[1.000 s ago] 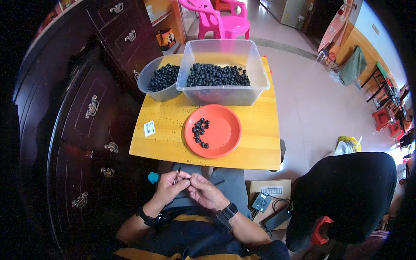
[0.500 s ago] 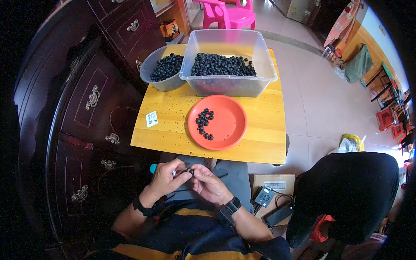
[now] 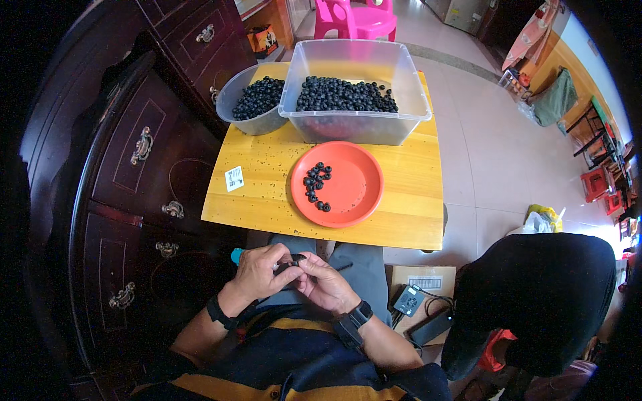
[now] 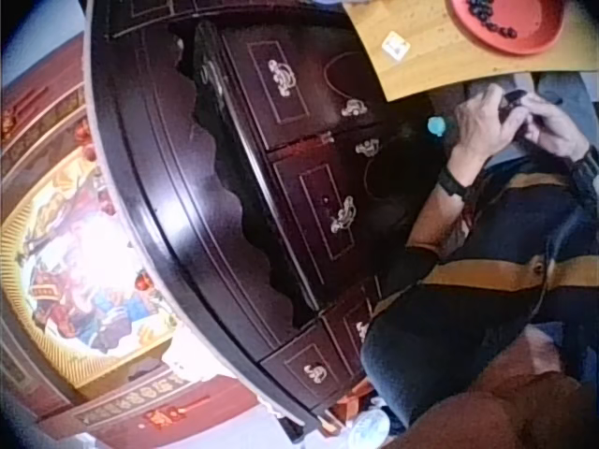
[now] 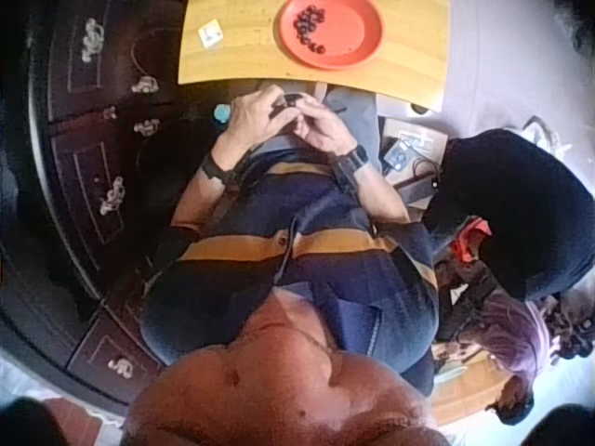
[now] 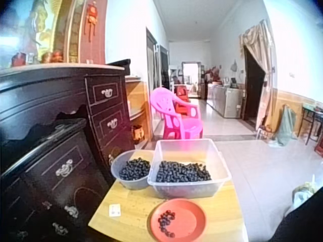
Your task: Manually sorting small black manufactured parts from a large bin into a small plate.
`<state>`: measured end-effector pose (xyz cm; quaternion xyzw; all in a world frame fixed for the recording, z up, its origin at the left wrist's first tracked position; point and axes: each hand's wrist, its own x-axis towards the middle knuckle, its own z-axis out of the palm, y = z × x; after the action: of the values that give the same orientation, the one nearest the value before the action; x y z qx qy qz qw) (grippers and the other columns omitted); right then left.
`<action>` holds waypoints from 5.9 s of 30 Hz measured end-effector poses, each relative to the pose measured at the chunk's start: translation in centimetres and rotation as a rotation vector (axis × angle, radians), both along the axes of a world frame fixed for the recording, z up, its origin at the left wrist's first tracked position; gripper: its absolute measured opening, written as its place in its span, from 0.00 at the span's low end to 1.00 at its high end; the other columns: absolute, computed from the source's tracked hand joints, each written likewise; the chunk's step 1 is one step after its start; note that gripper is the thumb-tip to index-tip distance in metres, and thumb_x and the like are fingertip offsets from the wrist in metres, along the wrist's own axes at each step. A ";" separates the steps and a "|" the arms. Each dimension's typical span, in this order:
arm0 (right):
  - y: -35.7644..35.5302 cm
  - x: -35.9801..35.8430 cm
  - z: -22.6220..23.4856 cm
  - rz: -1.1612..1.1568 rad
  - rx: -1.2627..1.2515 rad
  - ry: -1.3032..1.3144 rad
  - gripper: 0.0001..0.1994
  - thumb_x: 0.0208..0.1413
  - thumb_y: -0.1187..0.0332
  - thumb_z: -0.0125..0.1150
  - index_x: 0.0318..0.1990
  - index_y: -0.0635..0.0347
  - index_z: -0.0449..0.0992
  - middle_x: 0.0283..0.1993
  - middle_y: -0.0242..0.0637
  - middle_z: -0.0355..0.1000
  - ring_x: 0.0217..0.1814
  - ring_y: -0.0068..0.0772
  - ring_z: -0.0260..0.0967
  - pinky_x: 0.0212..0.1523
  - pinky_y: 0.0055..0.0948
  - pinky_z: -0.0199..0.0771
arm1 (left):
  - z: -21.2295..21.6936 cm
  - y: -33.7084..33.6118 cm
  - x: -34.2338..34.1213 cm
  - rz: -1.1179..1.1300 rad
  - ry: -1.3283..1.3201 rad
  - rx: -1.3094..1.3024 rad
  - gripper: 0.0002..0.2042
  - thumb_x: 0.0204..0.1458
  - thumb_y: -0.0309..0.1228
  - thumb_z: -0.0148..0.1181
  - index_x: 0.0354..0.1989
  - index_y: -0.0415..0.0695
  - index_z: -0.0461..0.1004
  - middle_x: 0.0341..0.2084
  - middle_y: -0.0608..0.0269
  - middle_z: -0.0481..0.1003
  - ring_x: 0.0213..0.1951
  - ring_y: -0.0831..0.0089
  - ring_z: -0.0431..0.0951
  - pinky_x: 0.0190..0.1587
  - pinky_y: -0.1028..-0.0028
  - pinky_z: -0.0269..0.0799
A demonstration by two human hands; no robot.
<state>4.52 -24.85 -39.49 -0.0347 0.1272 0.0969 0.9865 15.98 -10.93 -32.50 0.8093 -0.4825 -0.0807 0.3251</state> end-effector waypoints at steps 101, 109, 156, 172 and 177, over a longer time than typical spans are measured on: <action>-0.5 0.8 -6.1 0.081 0.111 -0.065 0.03 0.60 0.65 0.60 0.39 0.48 0.74 0.34 0.24 0.76 0.36 0.19 0.76 0.35 0.18 0.79 | -1.7 -2.3 -0.9 0.100 0.907 -0.113 0.07 0.53 0.24 0.63 0.39 0.39 0.75 0.25 0.69 0.73 0.26 0.84 0.70 0.29 0.84 0.66; -0.5 0.5 -5.4 0.081 0.136 -0.043 0.02 0.60 0.66 0.60 0.38 0.46 0.74 0.33 0.22 0.75 0.34 0.18 0.76 0.33 0.17 0.78 | -1.9 -1.8 -0.7 0.137 1.046 -0.098 0.05 0.57 0.28 0.60 0.38 0.42 0.75 0.19 0.75 0.68 0.18 0.89 0.58 0.20 0.86 0.51; -2.2 0.2 -4.0 0.022 0.006 -0.079 0.05 0.63 0.66 0.56 0.44 0.53 0.72 0.37 0.25 0.75 0.35 0.17 0.76 0.35 0.16 0.79 | -2.6 -0.8 1.6 0.018 0.464 0.196 0.09 0.55 0.27 0.61 0.40 0.36 0.72 0.31 0.63 0.74 0.32 0.77 0.72 0.37 0.77 0.70; -1.6 1.4 -4.2 0.041 0.002 -0.128 0.02 0.63 0.68 0.56 0.41 0.51 0.72 0.34 0.23 0.73 0.32 0.15 0.75 0.33 0.16 0.79 | -1.3 -2.0 0.1 0.138 0.810 -0.082 0.07 0.54 0.29 0.64 0.35 0.42 0.72 0.21 0.73 0.69 0.22 0.86 0.65 0.25 0.85 0.61; -1.6 1.2 -4.2 0.056 0.028 -0.086 0.03 0.63 0.68 0.56 0.42 0.51 0.72 0.36 0.22 0.74 0.34 0.15 0.75 0.35 0.16 0.79 | -0.4 -2.4 -0.2 0.171 0.985 -0.053 0.05 0.56 0.30 0.61 0.35 0.44 0.72 0.16 0.75 0.65 0.16 0.88 0.61 0.18 0.86 0.54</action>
<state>5.74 -26.44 -43.67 -0.0287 0.0826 0.1245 0.9884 15.74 -13.29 -32.94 0.7033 -0.2054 -0.4140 0.5402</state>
